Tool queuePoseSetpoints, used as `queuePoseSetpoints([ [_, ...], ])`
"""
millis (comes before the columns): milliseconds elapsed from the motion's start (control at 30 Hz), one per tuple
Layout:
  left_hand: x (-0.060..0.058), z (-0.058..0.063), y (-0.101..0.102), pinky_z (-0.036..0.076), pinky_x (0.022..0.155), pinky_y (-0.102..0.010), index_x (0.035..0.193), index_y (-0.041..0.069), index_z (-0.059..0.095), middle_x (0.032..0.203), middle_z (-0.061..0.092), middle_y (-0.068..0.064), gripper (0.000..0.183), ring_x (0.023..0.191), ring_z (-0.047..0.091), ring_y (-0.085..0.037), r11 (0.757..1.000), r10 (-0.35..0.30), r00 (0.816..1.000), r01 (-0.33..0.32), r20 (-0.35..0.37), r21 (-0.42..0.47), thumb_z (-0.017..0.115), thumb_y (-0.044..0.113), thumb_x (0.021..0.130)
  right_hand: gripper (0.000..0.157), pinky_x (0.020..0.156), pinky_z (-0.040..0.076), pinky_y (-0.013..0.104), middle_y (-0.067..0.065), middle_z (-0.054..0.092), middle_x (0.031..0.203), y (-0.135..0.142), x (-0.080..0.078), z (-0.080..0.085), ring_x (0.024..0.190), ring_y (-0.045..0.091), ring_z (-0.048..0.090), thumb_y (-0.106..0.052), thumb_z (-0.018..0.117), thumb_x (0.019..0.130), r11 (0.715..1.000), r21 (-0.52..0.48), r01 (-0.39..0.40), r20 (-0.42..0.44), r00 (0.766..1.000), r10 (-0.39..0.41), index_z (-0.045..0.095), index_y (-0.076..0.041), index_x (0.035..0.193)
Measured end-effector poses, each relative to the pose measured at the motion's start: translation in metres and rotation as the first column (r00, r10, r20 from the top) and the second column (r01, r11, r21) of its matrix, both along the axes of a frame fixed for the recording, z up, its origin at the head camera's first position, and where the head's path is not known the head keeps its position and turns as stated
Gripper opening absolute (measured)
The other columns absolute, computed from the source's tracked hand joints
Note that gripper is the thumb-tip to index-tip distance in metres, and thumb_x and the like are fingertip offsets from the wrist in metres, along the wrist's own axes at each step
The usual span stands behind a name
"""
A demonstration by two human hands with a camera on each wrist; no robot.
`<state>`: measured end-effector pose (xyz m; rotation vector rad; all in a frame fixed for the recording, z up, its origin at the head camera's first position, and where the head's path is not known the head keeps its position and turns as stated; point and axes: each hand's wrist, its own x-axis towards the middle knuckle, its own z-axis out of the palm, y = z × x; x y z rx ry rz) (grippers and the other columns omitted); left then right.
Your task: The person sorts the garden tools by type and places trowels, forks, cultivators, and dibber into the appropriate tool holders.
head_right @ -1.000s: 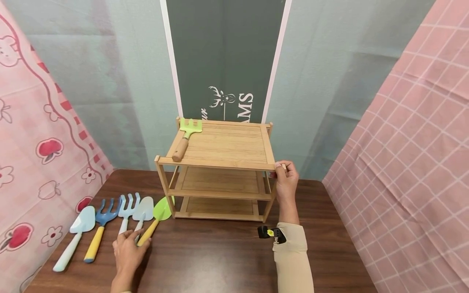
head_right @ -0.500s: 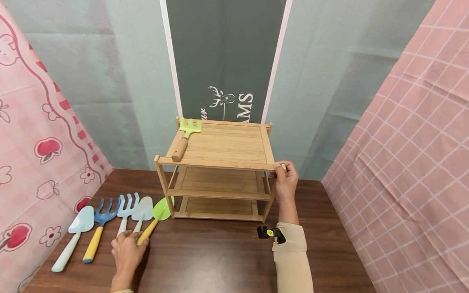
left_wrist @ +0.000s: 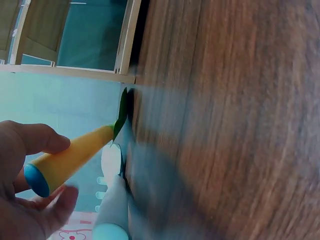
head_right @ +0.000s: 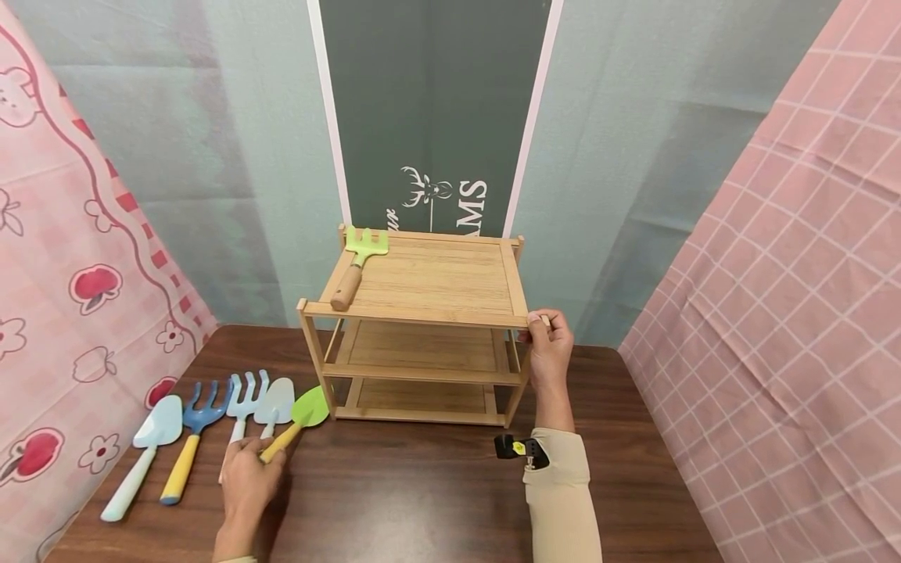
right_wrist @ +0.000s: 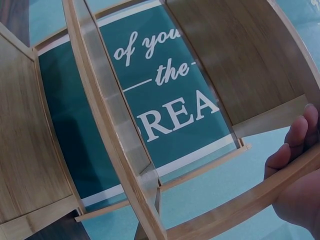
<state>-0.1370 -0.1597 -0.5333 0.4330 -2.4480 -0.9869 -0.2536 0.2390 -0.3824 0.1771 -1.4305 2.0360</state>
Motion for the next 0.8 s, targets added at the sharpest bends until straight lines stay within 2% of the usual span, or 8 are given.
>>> queuePoseSetpoints([
  [133, 0.002, 0.002, 0.001, 0.040, 0.078, -0.054, 0.097, -0.012, 0.067, 0.098, 0.056, -0.028, 0.029, 0.093, 0.053, -0.044, 0.997, 0.021, 1.000, -0.022, 0.012, 0.073, 0.070, 0.003, 0.072, 0.016, 0.052, 0.045, 0.024, 0.005, 0.050, 0.066, 0.000, 0.000, 0.000, 0.054, 0.015, 0.051, 0.005, 0.052, 0.089, 1.000, 0.002, -0.003, -0.002, 1.000, 0.003, 0.056, -0.005, 0.077],
  [233, 0.002, 0.001, 0.003, 0.040, 0.079, -0.052, 0.097, -0.009, 0.068, 0.097, 0.061, -0.027, 0.029, 0.093, 0.055, -0.043, 0.988, 0.078, 0.997, -0.077, 0.001, 0.137, 0.073, 0.004, 0.072, 0.016, 0.052, 0.045, 0.024, 0.006, 0.050, 0.066, 0.000, 0.000, 0.000, 0.054, 0.015, 0.051, 0.005, 0.052, 0.089, 1.000, -0.002, -0.004, -0.005, 1.000, 0.004, 0.056, -0.005, 0.077],
  [367, 0.001, -0.003, 0.008, 0.041, 0.076, -0.048, 0.095, -0.005, 0.070, 0.095, 0.066, -0.023, 0.028, 0.089, 0.058, -0.038, 0.951, 0.186, 0.983, -0.179, -0.002, 0.253, 0.075, 0.008, 0.071, 0.016, 0.051, 0.045, 0.023, 0.005, 0.050, 0.066, 0.000, 0.000, -0.001, 0.054, 0.015, 0.051, 0.005, 0.052, 0.088, 1.000, -0.012, -0.002, -0.009, 1.000, 0.002, 0.057, -0.005, 0.077],
  [500, 0.002, -0.006, 0.014, 0.040, 0.073, -0.044, 0.093, -0.003, 0.071, 0.091, 0.067, -0.021, 0.027, 0.085, 0.059, -0.035, 0.919, 0.260, 0.966, -0.245, -0.009, 0.308, 0.076, 0.008, 0.069, 0.016, 0.051, 0.045, 0.023, 0.005, 0.050, 0.067, 0.000, -0.001, -0.001, 0.054, 0.014, 0.051, 0.005, 0.052, 0.088, 1.000, -0.006, -0.002, -0.004, 1.000, 0.002, 0.056, -0.005, 0.077],
  [800, 0.002, -0.009, 0.017, 0.039, 0.072, -0.038, 0.093, -0.003, 0.071, 0.093, 0.067, -0.020, 0.027, 0.086, 0.058, -0.034, 0.914, 0.278, 0.960, -0.254, -0.030, 0.317, 0.076, 0.008, 0.069, 0.016, 0.051, 0.045, 0.023, 0.005, 0.051, 0.066, 0.000, -0.001, 0.000, 0.054, 0.015, 0.051, 0.006, 0.052, 0.088, 1.000, -0.029, -0.009, -0.018, 1.000, 0.008, 0.056, -0.004, 0.076],
])
